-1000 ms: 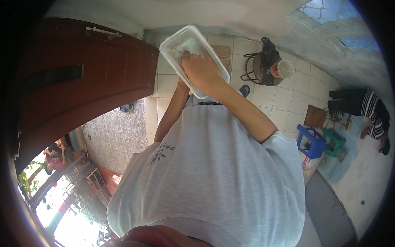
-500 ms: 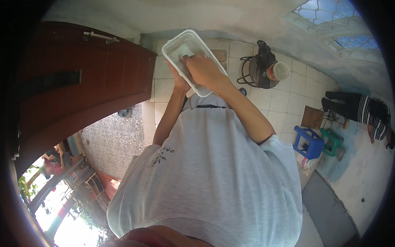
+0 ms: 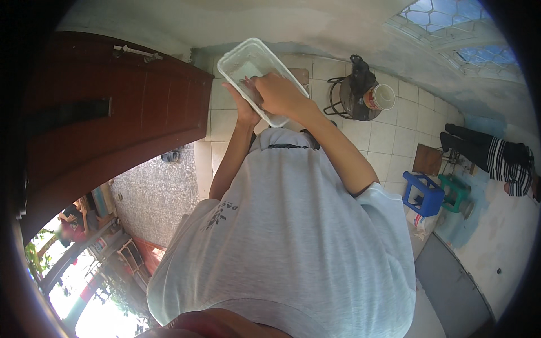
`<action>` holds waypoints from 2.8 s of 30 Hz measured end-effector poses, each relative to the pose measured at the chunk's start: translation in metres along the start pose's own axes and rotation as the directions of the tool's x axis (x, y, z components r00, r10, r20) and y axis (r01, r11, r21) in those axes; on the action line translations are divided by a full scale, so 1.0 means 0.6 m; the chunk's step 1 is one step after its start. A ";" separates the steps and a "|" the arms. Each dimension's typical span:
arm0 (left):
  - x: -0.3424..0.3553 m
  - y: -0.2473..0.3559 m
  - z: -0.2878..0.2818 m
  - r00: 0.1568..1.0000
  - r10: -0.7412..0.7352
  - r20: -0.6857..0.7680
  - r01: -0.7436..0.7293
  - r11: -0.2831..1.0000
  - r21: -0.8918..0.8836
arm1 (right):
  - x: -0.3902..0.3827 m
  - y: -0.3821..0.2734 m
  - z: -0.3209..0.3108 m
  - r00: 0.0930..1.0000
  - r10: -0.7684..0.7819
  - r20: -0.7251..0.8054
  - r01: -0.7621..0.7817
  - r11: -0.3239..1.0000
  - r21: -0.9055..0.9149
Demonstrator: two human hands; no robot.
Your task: The person applies white plaster compound to a ceiling and upper wall area using a red handheld scraper, repeatedly dipping the scraper into a plastic container of compound.
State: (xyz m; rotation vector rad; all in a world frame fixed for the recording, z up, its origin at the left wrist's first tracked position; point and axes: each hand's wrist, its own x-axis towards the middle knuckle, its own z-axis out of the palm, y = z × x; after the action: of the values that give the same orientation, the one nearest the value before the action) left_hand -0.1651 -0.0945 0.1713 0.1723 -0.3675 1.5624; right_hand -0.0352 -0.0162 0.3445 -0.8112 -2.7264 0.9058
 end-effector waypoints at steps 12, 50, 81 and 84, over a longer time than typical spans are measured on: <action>0.046 -0.062 0.104 0.821 0.301 -0.486 0.126 0.734 0.668 | -0.001 0.006 0.004 0.980 0.066 -0.189 -0.090 0.989 -0.119; 0.024 -0.072 0.146 0.835 0.302 -0.459 0.137 0.694 0.706 | -0.033 -0.059 -0.044 0.955 0.198 -0.221 -0.215 0.975 -0.056; 0.008 -0.056 0.114 0.776 0.359 -0.518 0.057 0.778 0.626 | -0.041 -0.039 0.014 0.987 0.162 -0.001 -0.161 0.980 -0.115; -0.013 -0.028 0.076 0.783 0.347 -0.516 0.022 0.813 0.581 | -0.046 -0.044 0.006 0.998 0.070 0.003 -0.070 0.998 -0.003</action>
State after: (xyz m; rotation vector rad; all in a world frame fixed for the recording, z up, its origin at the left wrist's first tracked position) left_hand -0.1540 -0.1172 0.2137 0.0808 0.6250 1.7778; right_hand -0.0248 -0.0503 0.3578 -0.9112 -2.7187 0.9176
